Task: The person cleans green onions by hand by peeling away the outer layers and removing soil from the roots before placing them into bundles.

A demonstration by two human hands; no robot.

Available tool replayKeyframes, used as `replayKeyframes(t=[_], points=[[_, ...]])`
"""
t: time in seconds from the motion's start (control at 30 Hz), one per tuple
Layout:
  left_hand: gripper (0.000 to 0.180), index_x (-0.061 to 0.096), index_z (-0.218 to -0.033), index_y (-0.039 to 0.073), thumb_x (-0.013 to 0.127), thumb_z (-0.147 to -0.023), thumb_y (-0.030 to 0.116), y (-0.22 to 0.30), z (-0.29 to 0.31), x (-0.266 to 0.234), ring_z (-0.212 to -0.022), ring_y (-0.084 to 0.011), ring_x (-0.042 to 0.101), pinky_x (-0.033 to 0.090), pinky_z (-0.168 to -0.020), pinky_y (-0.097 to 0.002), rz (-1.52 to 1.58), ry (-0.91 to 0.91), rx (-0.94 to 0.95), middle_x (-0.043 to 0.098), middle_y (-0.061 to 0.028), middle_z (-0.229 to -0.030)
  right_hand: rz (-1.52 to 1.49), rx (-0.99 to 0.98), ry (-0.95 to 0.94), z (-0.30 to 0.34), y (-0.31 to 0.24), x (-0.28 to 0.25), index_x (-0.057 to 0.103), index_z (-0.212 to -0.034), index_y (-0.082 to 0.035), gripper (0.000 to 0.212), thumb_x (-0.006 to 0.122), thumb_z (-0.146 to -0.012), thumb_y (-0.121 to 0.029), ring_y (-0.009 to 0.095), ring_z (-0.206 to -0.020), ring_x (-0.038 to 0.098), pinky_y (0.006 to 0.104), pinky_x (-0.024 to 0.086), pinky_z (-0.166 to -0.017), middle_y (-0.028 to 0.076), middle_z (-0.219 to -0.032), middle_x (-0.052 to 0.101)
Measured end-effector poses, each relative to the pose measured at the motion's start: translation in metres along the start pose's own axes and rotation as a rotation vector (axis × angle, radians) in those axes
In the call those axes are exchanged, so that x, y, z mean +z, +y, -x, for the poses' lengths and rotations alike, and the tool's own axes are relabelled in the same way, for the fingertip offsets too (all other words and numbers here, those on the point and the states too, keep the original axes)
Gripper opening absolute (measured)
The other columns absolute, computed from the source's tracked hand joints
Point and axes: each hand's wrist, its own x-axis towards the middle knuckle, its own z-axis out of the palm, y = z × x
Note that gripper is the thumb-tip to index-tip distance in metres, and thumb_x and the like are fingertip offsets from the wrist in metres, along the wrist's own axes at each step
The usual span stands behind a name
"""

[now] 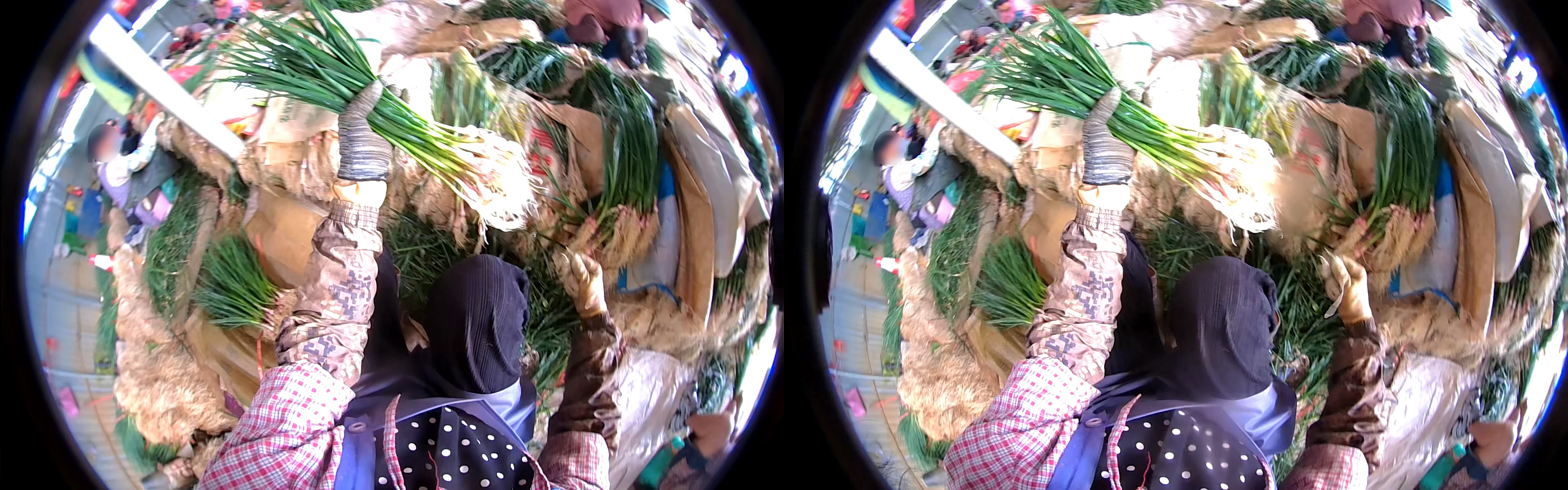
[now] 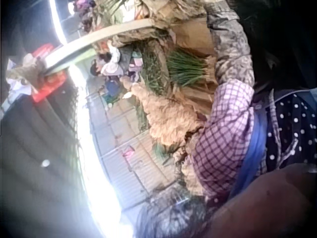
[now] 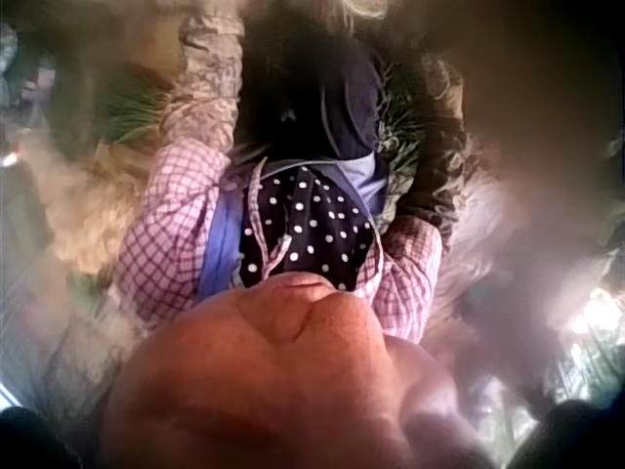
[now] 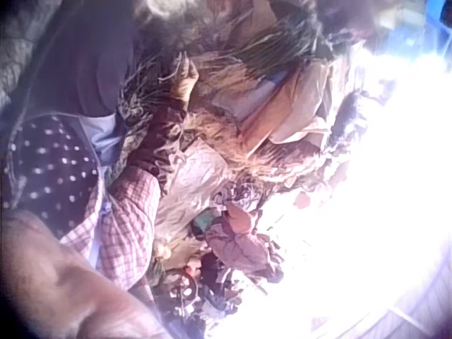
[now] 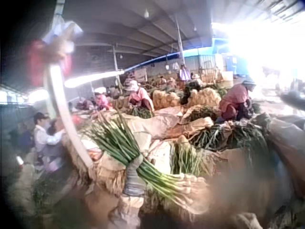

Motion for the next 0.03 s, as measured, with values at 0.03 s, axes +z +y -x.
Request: replayKeyframes(t=[0.03], points=[[0.014,0.056,-0.085,0.002,0.062,-0.074,0.006,0.0203,0.0007,-0.0037,-0.077,-0.025,0.057,0.046,-0.082,-0.0424,-0.074,0.045,0.065,0.059,-0.0083,-0.081,-0.011,0.01,-0.037,-0.0169,0.007,0.001,0.033,-0.126,-0.01,0.049,0.053,-0.084,-0.026,0.01,-0.088,0.044,0.021,0.041,-0.065,0.007,-0.116,0.043]])
